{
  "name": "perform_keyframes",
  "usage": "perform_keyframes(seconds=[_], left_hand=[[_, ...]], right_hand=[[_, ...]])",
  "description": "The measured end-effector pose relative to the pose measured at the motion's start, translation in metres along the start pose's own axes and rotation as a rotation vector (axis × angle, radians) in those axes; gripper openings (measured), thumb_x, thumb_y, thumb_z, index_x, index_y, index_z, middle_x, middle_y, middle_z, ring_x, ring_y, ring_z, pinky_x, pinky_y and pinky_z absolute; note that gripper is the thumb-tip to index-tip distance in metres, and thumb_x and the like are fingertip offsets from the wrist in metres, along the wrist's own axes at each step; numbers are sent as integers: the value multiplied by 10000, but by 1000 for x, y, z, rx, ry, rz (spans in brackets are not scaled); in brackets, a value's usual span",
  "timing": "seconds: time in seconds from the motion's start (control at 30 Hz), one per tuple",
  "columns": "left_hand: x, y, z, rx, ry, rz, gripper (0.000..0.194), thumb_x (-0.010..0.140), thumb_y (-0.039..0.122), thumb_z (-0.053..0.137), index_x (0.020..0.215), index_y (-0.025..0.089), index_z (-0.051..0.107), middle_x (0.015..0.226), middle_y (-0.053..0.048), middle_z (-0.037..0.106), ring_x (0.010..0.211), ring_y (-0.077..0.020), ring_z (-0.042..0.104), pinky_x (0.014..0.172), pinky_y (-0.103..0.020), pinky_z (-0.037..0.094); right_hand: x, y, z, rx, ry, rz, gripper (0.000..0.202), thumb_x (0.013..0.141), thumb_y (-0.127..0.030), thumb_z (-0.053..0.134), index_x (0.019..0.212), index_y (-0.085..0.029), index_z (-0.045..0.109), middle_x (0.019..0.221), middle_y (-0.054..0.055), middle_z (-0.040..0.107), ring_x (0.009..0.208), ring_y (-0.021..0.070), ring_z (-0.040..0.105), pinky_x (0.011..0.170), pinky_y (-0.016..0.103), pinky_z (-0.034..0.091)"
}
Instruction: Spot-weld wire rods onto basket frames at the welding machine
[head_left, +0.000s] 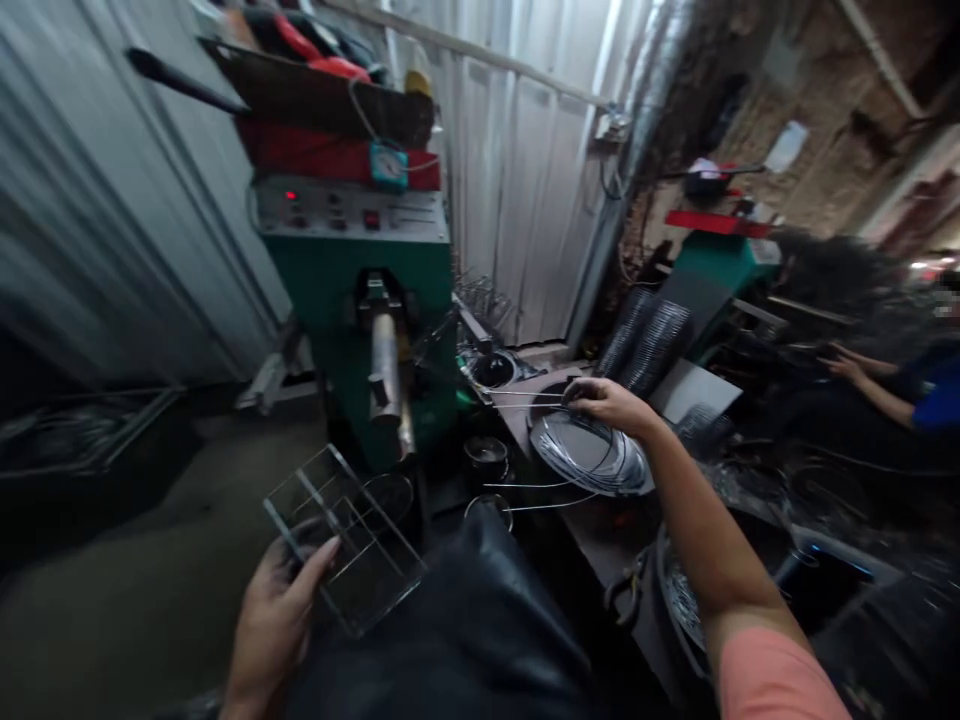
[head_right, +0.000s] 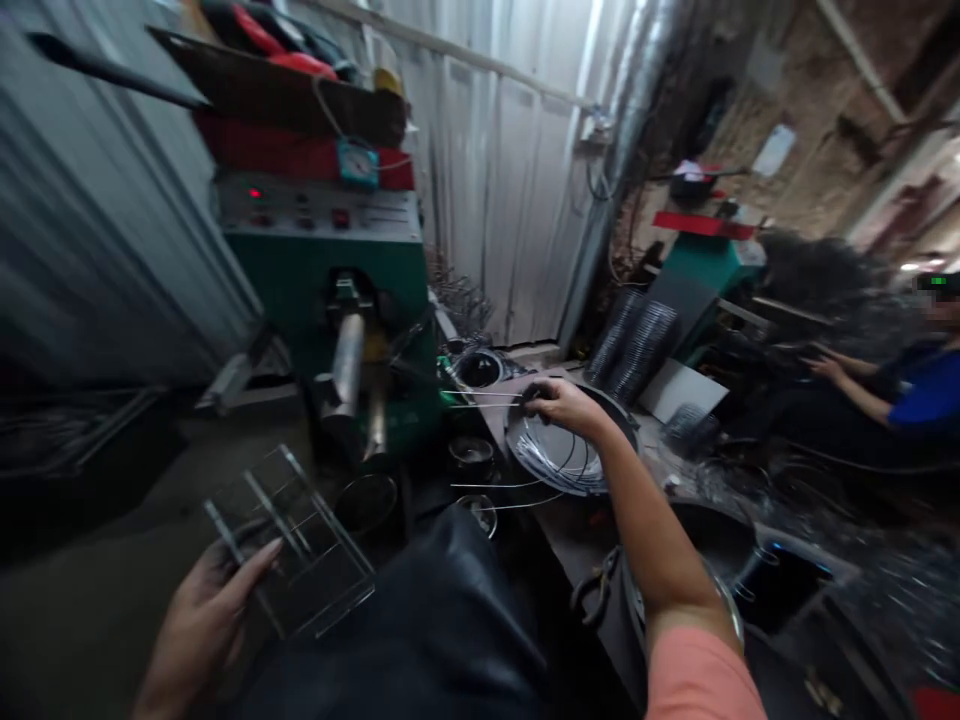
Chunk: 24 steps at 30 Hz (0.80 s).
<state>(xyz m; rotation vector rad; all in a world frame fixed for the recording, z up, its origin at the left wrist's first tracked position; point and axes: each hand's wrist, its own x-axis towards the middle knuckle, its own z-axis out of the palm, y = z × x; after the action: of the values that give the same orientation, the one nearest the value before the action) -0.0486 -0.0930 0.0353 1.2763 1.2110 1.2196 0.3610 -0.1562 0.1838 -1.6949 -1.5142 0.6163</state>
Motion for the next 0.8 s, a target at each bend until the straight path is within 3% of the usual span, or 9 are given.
perform_keyframes(seconds=[0.17, 0.3, 0.4, 0.57, 0.8], left_hand=[[22, 11, 2, -94, -1, 8, 470, 573, 422, 734, 949, 181, 589, 729, 14, 589, 681, -149, 548, 646, -265, 450], [34, -3, 2, -82, -44, 65, 461, 614, 404, 714, 991, 175, 583, 681, 30, 552, 643, -129, 521, 645, -252, 429], [40, -15, 7, -94, -77, 56, 449, 640, 398, 700, 1006, 168, 576, 673, 35, 543, 637, -122, 517, 651, -247, 426], [47, -25, 17, -190, -113, -21, 454, 627, 387, 713, 999, 165, 578, 732, 14, 590, 692, -135, 549, 677, -252, 437], [58, -23, 23, -210, -176, -105, 512, 583, 380, 737, 1030, 164, 610, 808, -27, 644, 783, -179, 589, 719, -286, 452]], right_hand=[[11, 21, 80, 268, -87, 54, 201, 621, -333, 687, 725, -161, 672, 640, -15, 619, 569, 100, 516, 559, 218, 412], [22, 36, 141, 276, -150, 26, 221, 671, -376, 656, 718, -161, 677, 695, 4, 626, 687, 140, 566, 680, 261, 439], [27, 44, 176, 237, -58, -76, 233, 715, -386, 627, 783, -172, 690, 803, 30, 629, 801, 167, 579, 770, 291, 439], [34, 54, 205, 124, 57, -174, 207, 783, -354, 579, 831, -184, 687, 847, 46, 598, 847, 173, 567, 802, 295, 432], [49, 68, 216, 70, 23, -164, 179, 810, -326, 556, 827, -193, 675, 854, 42, 594, 874, 176, 556, 835, 309, 418]])
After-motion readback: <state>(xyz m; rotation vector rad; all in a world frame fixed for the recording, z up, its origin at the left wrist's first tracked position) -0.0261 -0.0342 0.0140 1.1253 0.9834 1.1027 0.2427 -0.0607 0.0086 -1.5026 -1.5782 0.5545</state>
